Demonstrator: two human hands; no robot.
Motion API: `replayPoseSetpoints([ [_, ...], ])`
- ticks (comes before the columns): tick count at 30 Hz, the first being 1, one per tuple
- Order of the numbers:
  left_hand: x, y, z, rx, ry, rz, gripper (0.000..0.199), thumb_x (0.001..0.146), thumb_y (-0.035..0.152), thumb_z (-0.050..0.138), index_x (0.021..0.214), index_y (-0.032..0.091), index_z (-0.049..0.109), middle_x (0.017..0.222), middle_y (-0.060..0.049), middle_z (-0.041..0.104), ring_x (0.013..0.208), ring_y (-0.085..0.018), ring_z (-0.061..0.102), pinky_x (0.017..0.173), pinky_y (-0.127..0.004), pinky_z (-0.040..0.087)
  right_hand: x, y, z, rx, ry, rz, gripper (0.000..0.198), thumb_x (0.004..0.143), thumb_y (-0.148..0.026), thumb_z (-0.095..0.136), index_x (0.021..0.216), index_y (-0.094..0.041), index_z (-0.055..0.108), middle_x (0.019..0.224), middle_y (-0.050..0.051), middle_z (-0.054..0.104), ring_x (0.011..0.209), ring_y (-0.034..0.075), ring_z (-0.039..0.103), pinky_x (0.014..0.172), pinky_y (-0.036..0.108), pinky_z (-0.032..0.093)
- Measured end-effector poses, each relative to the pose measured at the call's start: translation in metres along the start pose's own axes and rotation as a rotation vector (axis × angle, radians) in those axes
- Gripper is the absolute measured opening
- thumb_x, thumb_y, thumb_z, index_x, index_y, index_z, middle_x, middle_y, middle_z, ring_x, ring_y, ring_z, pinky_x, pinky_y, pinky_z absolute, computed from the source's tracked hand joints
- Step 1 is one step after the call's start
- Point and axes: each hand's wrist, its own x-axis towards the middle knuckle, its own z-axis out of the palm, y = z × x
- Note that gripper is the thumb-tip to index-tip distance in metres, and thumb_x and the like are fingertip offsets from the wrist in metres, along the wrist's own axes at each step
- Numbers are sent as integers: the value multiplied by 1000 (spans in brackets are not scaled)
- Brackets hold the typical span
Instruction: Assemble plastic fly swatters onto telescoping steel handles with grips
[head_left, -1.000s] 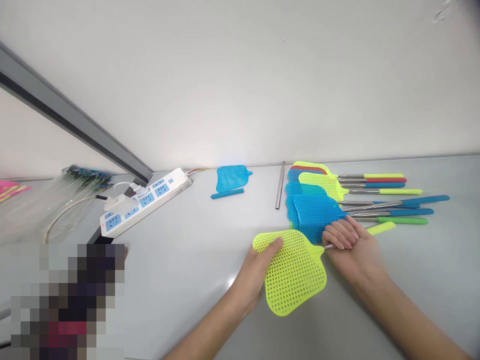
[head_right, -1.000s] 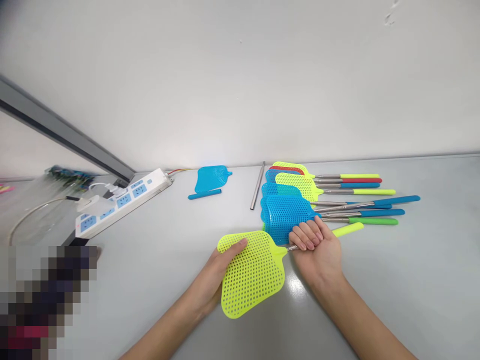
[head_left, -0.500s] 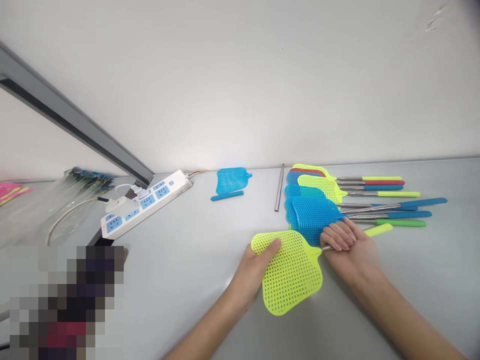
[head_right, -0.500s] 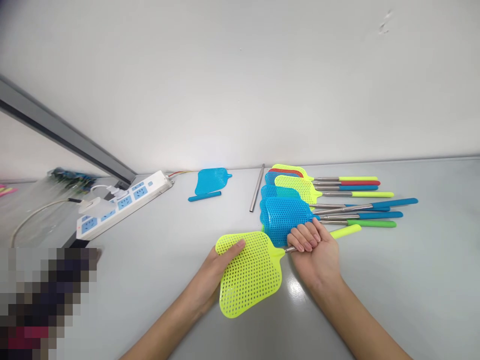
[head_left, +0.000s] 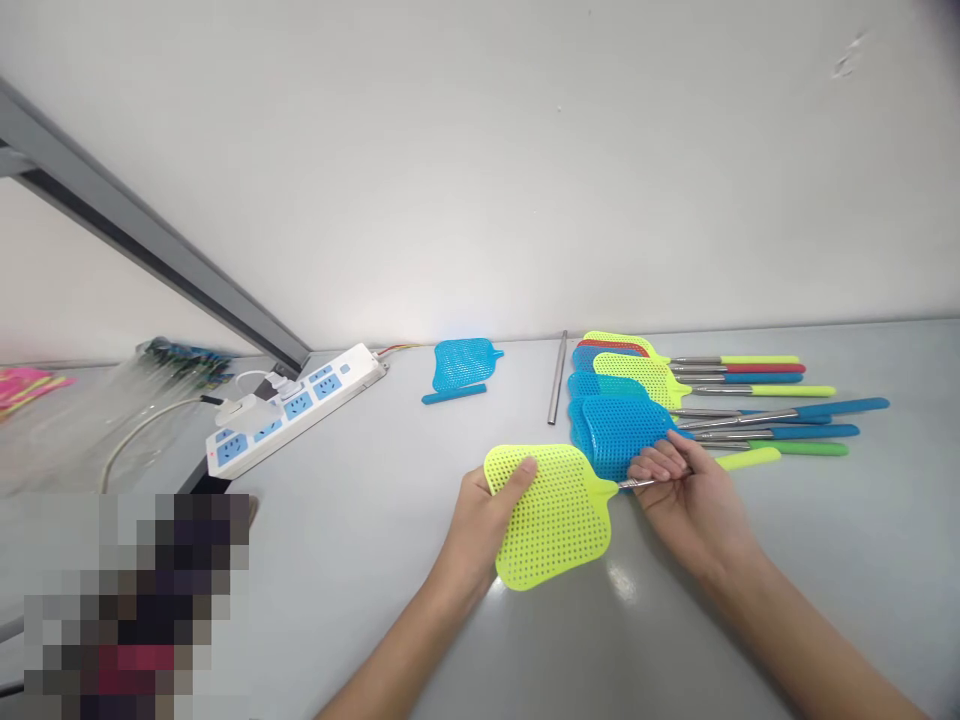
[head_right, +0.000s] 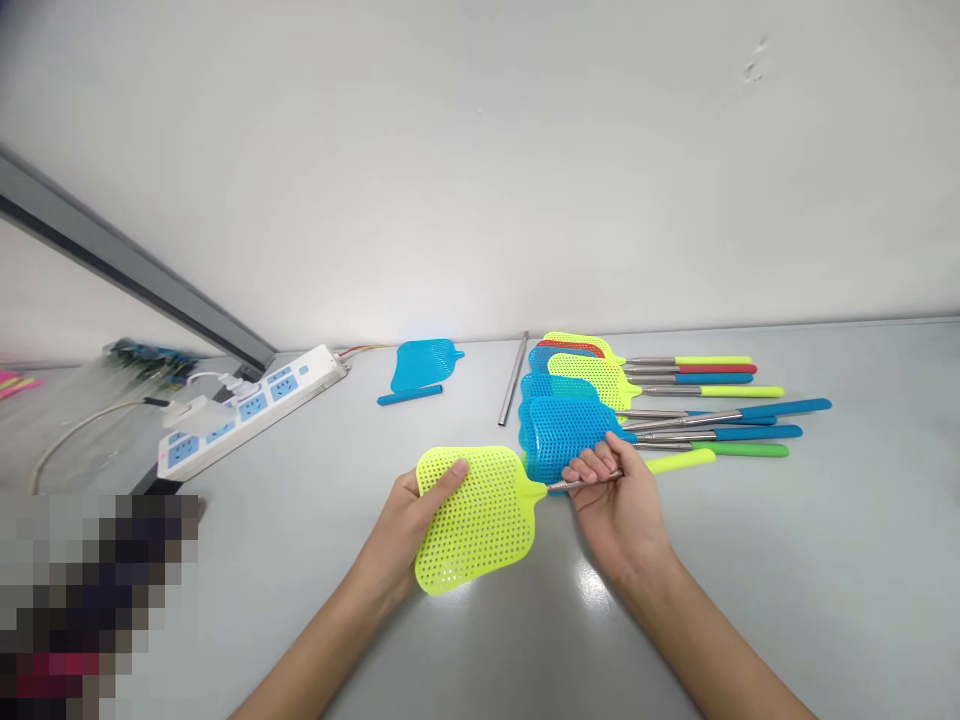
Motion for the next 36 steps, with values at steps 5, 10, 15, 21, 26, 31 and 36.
replayPoseSetpoints([
  [5, 4, 4, -9, -31, 77, 45, 37, 70, 41, 56, 95, 14, 60, 81, -10, 65, 65, -19, 62, 54, -26, 47, -3, 6, 5, -295, -57, -40, 23, 75, -29, 50, 57, -16, 44, 60, -2, 42, 60, 10, 45, 59, 24, 44],
  [10, 8, 4, -14, -53, 87, 78, 36, 70, 41, 57, 93, 14, 60, 76, -8, 66, 62, -17, 62, 55, -25, 47, -7, 8, 6, -469, -66, -94, 15, 73, -30, 53, 66, -17, 51, 67, 0, 47, 57, 11, 45, 49, 23, 41],
  [15, 10, 2, -13, -54, 92, 81, 36, 69, 42, 57, 93, 15, 60, 73, -6, 66, 58, -15, 61, 55, -24, 46, -7, 9, 6, -519, -103, -168, 12, 69, -27, 59, 69, -17, 52, 63, -1, 46, 54, 10, 45, 46, 21, 38],
  [21, 12, 4, -15, -34, 110, 64, 40, 70, 45, 55, 94, 13, 60, 74, -8, 64, 59, -16, 59, 52, -24, 43, -6, 7, 3, -540, -175, -153, 17, 67, -23, 64, 80, -18, 53, 62, -1, 50, 57, 11, 49, 51, 21, 42],
  [26, 12, 2, -15, 32, 76, 130, 35, 73, 43, 51, 86, 13, 61, 74, -6, 61, 60, -13, 55, 54, -22, 40, 0, 0, 3, -517, -132, -196, 21, 63, -21, 67, 79, -18, 54, 62, -2, 51, 55, 9, 50, 53, 20, 45],
  [31, 13, -2, -13, 130, 61, 196, 26, 75, 37, 48, 65, 15, 57, 55, 3, 50, 46, -6, 42, 48, -19, 33, 11, -19, 0, -474, -15, -322, 21, 59, -18, 69, 74, -16, 55, 61, -1, 51, 54, 9, 51, 50, 18, 47],
  [36, 11, -1, -12, 178, 79, 178, 26, 76, 38, 45, 73, 15, 58, 55, 3, 48, 44, -6, 41, 47, -19, 33, 22, -44, -8, -493, 54, -391, 14, 61, -15, 65, 71, -15, 55, 58, -2, 50, 50, 8, 50, 46, 17, 46],
])
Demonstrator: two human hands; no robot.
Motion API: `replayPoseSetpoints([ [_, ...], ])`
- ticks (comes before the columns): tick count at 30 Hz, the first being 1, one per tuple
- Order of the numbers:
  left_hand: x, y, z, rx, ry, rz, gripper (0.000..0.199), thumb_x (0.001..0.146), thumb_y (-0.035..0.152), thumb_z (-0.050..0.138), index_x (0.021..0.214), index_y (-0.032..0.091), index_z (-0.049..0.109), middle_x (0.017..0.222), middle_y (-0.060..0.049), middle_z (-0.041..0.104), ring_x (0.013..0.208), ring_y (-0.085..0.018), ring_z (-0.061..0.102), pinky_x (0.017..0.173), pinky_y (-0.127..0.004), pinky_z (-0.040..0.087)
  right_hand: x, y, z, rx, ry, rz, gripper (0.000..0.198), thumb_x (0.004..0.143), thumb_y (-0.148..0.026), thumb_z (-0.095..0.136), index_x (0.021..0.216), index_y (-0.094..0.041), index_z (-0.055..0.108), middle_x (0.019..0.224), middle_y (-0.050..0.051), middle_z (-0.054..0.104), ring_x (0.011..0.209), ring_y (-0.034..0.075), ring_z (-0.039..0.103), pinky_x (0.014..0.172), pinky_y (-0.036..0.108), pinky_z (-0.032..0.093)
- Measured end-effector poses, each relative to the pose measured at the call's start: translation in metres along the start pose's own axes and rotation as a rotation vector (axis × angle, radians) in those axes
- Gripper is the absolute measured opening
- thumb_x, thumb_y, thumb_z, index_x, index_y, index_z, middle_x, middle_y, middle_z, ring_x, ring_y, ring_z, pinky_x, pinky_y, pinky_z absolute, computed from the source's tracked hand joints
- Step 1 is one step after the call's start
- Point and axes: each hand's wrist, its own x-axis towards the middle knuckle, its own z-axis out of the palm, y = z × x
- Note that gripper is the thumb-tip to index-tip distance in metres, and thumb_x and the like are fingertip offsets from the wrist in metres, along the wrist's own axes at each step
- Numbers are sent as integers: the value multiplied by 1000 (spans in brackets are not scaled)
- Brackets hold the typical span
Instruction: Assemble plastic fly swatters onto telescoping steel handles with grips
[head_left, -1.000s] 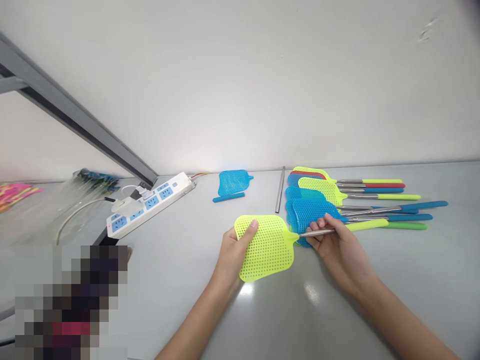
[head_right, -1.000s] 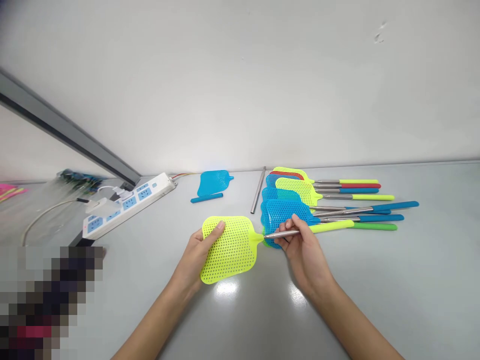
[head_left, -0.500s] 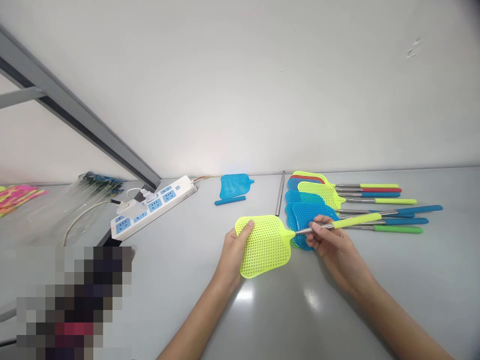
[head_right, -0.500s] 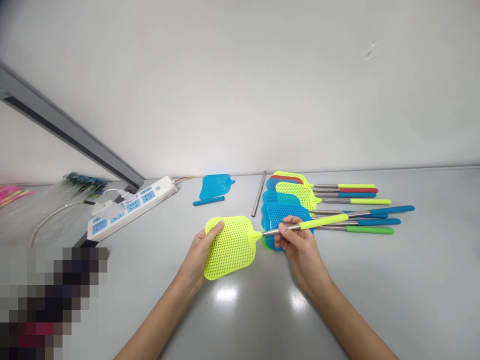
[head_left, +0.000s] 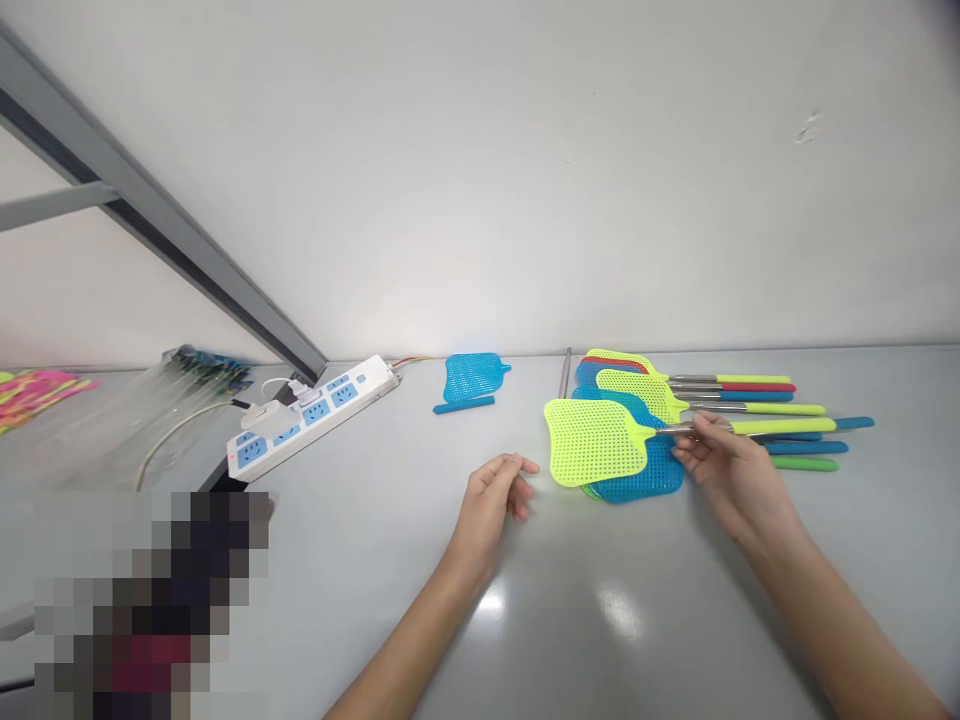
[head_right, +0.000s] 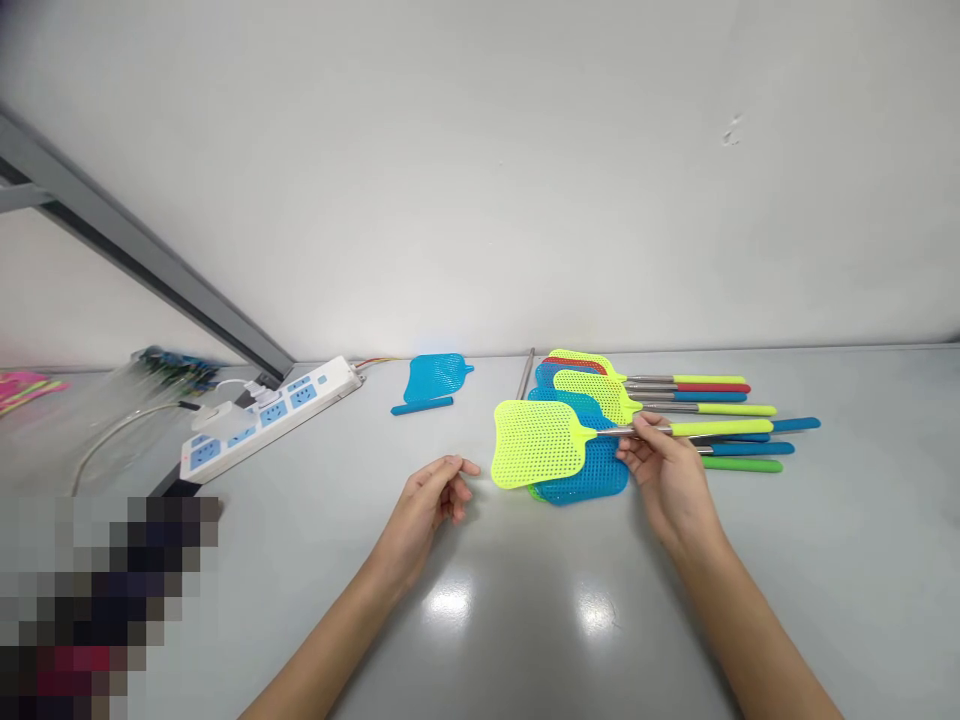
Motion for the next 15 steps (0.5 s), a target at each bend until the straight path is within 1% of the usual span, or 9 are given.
replayPoseSetpoints([
  [4, -1, 1, -1, -8, 11, 6, 26, 74, 38, 46, 72, 15, 58, 55, 3, 48, 44, -6, 41, 47, -20, 33, 8, -4, -7, 6, 105, -58, 16, 61, -11, 61, 75, -16, 54, 57, -3, 49, 47, 8, 48, 40, 17, 43],
  [8, 0, 0, -2, -10, 20, 17, 26, 75, 38, 45, 71, 15, 58, 54, 3, 48, 43, -6, 40, 47, -20, 33, 11, -3, -11, 22, 205, -129, 18, 60, -7, 58, 74, -18, 52, 60, -2, 48, 49, 9, 48, 38, 17, 42],
  [12, 2, -3, -3, -6, 4, 29, 27, 75, 38, 44, 71, 15, 58, 55, 3, 47, 43, -6, 40, 48, -20, 32, 13, -2, -12, 37, 223, -170, 12, 60, -8, 56, 63, -17, 49, 63, 0, 49, 59, 11, 51, 41, 18, 44],
  [15, 2, -5, -2, 12, -7, 32, 28, 76, 38, 43, 71, 15, 58, 55, 3, 47, 44, -6, 40, 48, -20, 32, 12, 0, -12, 48, 216, -195, 13, 60, -9, 56, 58, -17, 46, 65, 0, 48, 66, 13, 53, 46, 20, 46],
])
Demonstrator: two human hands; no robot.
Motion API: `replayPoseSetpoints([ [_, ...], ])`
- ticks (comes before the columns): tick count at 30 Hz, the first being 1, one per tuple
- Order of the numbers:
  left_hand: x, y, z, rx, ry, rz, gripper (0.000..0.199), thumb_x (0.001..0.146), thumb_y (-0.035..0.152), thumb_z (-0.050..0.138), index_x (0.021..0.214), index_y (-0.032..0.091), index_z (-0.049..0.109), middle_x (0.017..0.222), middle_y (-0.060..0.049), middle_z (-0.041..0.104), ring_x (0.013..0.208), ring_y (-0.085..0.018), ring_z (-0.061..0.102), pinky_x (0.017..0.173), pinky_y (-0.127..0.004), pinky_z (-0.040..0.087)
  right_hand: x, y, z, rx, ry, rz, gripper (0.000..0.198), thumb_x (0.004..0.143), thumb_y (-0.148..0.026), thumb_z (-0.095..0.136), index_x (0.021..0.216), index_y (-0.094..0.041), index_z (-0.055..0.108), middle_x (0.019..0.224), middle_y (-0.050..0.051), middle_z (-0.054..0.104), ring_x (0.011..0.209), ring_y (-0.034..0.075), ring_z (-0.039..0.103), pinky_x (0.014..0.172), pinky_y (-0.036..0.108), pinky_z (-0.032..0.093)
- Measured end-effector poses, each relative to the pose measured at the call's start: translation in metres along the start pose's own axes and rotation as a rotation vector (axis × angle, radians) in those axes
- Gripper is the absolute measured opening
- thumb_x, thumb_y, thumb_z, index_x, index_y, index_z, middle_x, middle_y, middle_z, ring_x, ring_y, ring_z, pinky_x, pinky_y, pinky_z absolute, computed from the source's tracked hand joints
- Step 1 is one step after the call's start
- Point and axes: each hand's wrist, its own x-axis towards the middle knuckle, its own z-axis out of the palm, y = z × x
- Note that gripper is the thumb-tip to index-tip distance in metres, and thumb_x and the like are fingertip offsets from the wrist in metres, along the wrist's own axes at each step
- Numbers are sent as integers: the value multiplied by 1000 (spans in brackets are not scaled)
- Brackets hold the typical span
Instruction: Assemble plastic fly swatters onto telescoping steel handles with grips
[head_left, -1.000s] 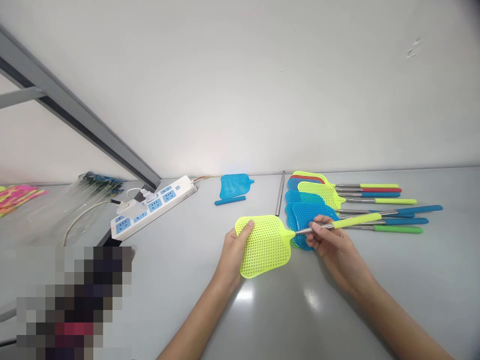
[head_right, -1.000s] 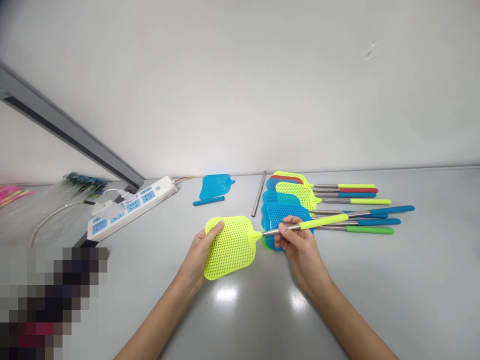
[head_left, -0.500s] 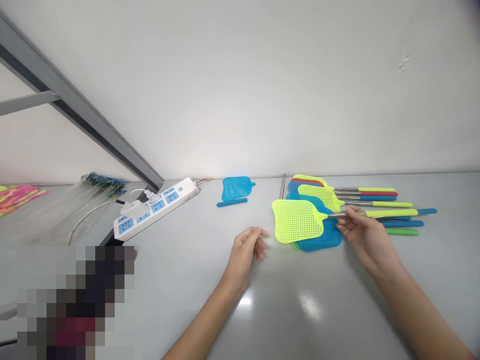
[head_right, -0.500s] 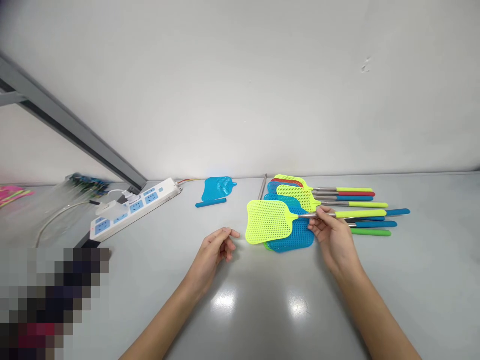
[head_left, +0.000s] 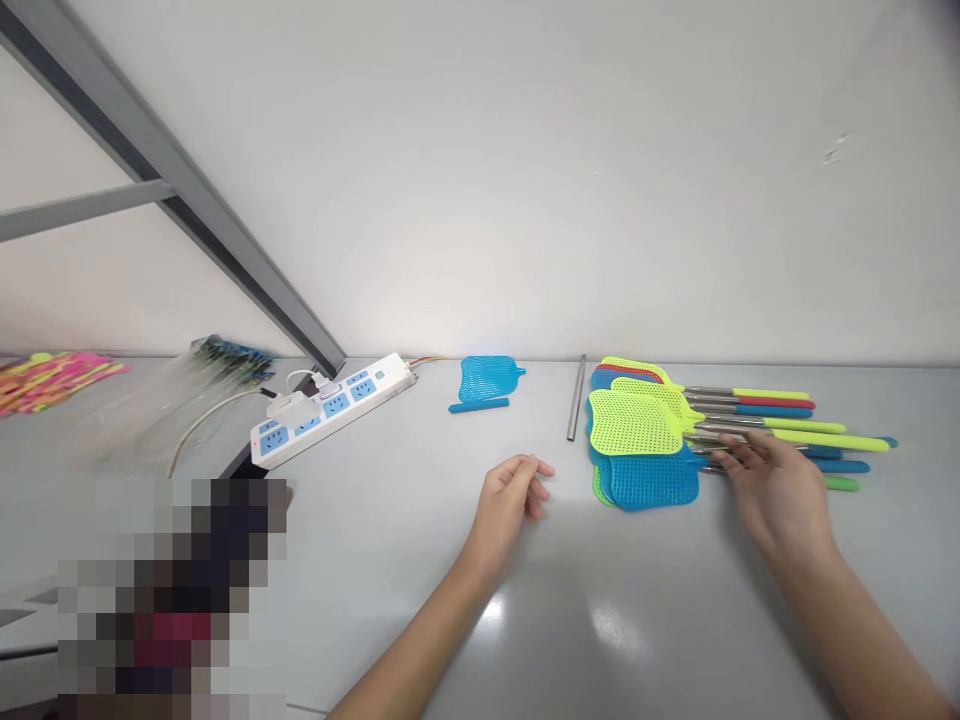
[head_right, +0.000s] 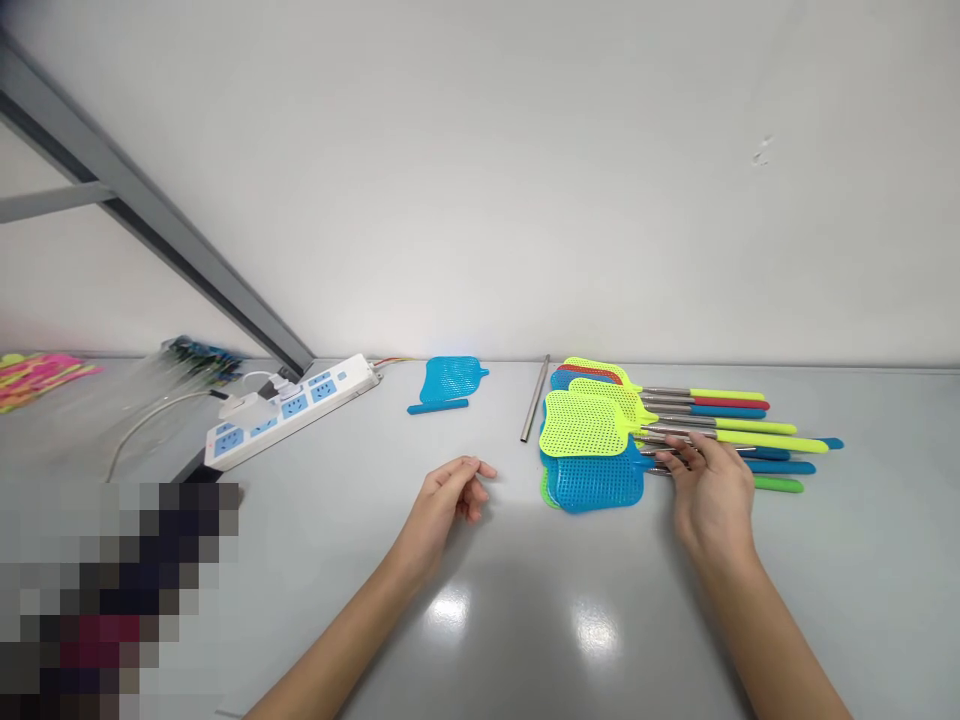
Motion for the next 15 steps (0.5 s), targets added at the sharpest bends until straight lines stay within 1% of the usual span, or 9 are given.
replayPoseSetpoints([
  [4, 0, -2, 1, 28, -8, -2, 28, 76, 39, 43, 71, 15, 58, 55, 3, 48, 44, -6, 41, 48, -20, 32, -2, 1, 0, 7, -10, -29, 16, 60, -11, 58, 55, -18, 45, 68, -1, 46, 73, 12, 52, 54, 20, 49],
  [9, 1, -4, 1, 50, 1, 14, 29, 75, 41, 44, 71, 15, 58, 54, 3, 48, 44, -6, 41, 47, -20, 32, -7, -2, 1, 8, 18, -76, 10, 61, -14, 58, 57, -19, 50, 73, -1, 46, 82, 13, 50, 66, 23, 50],
  [15, 2, -3, 3, 105, 11, 12, 28, 74, 40, 45, 71, 15, 57, 54, 3, 48, 43, -6, 42, 47, -20, 32, -11, -3, 3, 27, -10, -71, 12, 60, -10, 57, 63, -21, 52, 76, -3, 46, 78, 10, 47, 65, 21, 49],
])
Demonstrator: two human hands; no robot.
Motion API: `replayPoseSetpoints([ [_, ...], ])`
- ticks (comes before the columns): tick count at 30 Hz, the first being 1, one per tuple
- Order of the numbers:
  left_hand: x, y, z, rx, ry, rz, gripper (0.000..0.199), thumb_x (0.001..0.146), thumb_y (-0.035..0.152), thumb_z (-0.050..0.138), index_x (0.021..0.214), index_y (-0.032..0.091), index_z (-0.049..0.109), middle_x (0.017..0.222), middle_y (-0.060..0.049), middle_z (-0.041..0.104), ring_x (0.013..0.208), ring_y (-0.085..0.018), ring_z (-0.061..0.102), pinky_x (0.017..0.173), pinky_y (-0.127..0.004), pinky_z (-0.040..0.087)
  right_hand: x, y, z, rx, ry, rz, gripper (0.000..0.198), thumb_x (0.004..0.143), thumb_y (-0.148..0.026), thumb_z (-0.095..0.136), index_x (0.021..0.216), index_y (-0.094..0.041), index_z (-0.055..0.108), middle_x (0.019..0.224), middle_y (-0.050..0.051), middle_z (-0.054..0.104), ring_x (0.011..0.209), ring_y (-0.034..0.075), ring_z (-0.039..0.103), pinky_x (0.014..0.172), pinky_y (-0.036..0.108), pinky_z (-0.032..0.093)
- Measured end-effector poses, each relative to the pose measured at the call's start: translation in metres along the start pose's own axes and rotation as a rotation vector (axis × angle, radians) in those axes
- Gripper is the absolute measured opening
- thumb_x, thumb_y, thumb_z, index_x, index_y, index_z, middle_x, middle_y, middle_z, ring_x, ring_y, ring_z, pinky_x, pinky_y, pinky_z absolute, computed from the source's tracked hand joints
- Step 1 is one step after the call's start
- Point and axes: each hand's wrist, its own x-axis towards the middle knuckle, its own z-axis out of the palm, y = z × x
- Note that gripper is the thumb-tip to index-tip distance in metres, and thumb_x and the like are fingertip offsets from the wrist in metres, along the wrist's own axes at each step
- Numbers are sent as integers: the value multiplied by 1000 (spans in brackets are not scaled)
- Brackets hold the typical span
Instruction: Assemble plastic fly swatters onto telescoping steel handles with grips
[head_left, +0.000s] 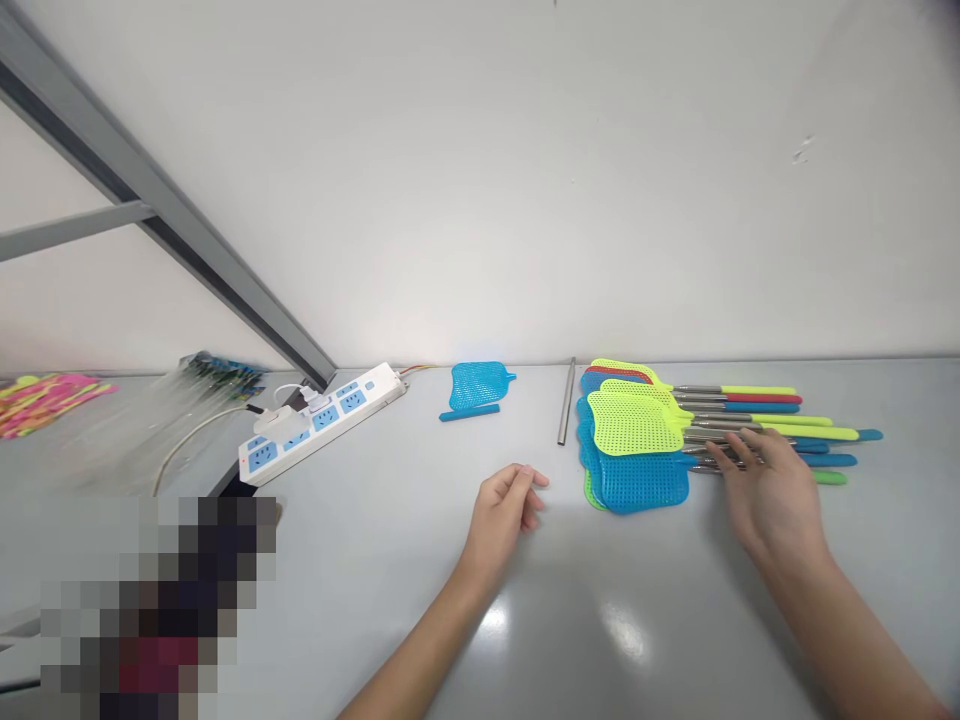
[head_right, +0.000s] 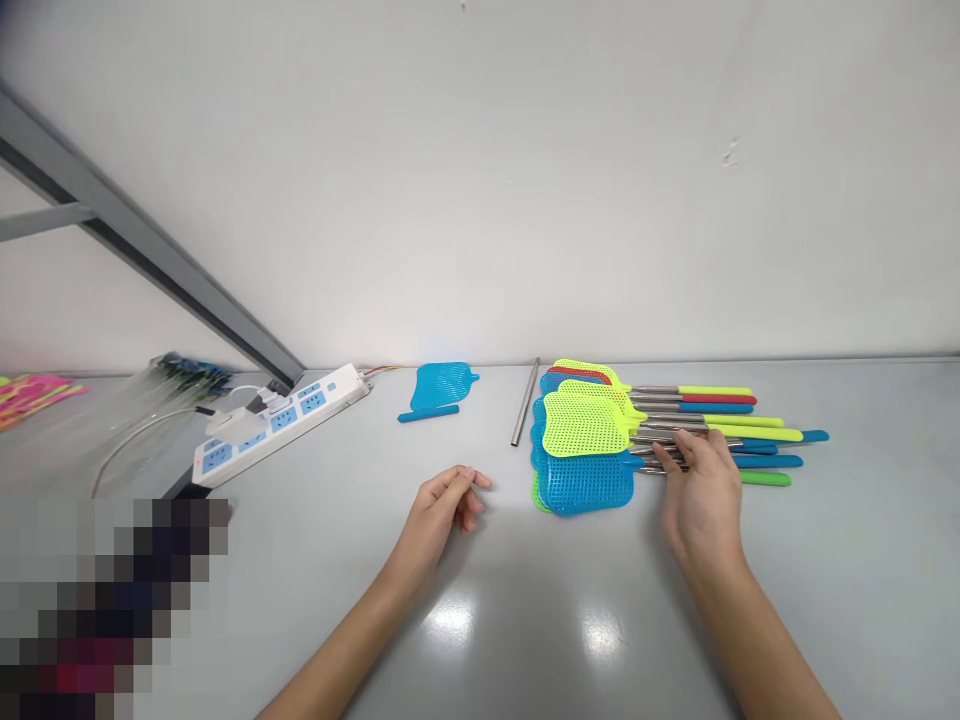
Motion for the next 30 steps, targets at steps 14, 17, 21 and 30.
replayPoseSetpoints([
  [14, 0, -3, 2, 76, -5, 45, 31, 77, 41, 41, 72, 15, 56, 55, 3, 47, 44, -6, 42, 45, -19, 31, -25, 4, 12, -110, -5, -101, 30, 65, -17, 59, 92, -28, 58, 99, -4, 50, 83, 10, 49, 65, 18, 44],
  [17, 0, -4, 2, 88, 1, 56, 31, 77, 41, 41, 72, 15, 56, 55, 3, 46, 44, -6, 42, 45, -19, 32, -35, 7, 14, -186, -187, -77, 15, 70, -21, 53, 83, -20, 62, 84, 2, 57, 74, 12, 52, 61, 21, 42],
  [21, 2, -10, 1, 106, 2, 75, 32, 77, 43, 40, 73, 15, 56, 56, 3, 47, 45, -6, 43, 43, -18, 32, -53, 15, 18, -206, -379, 89, 12, 72, -23, 52, 78, -18, 61, 64, 1, 56, 61, 12, 50, 60, 24, 39],
  [30, 6, -13, 1, 164, 13, 113, 34, 76, 44, 40, 74, 15, 56, 55, 2, 46, 44, -7, 42, 40, -17, 30, -81, 31, 22, -274, -647, 425, 16, 76, -24, 45, 78, -16, 59, 61, 1, 53, 54, 11, 44, 54, 24, 35],
])
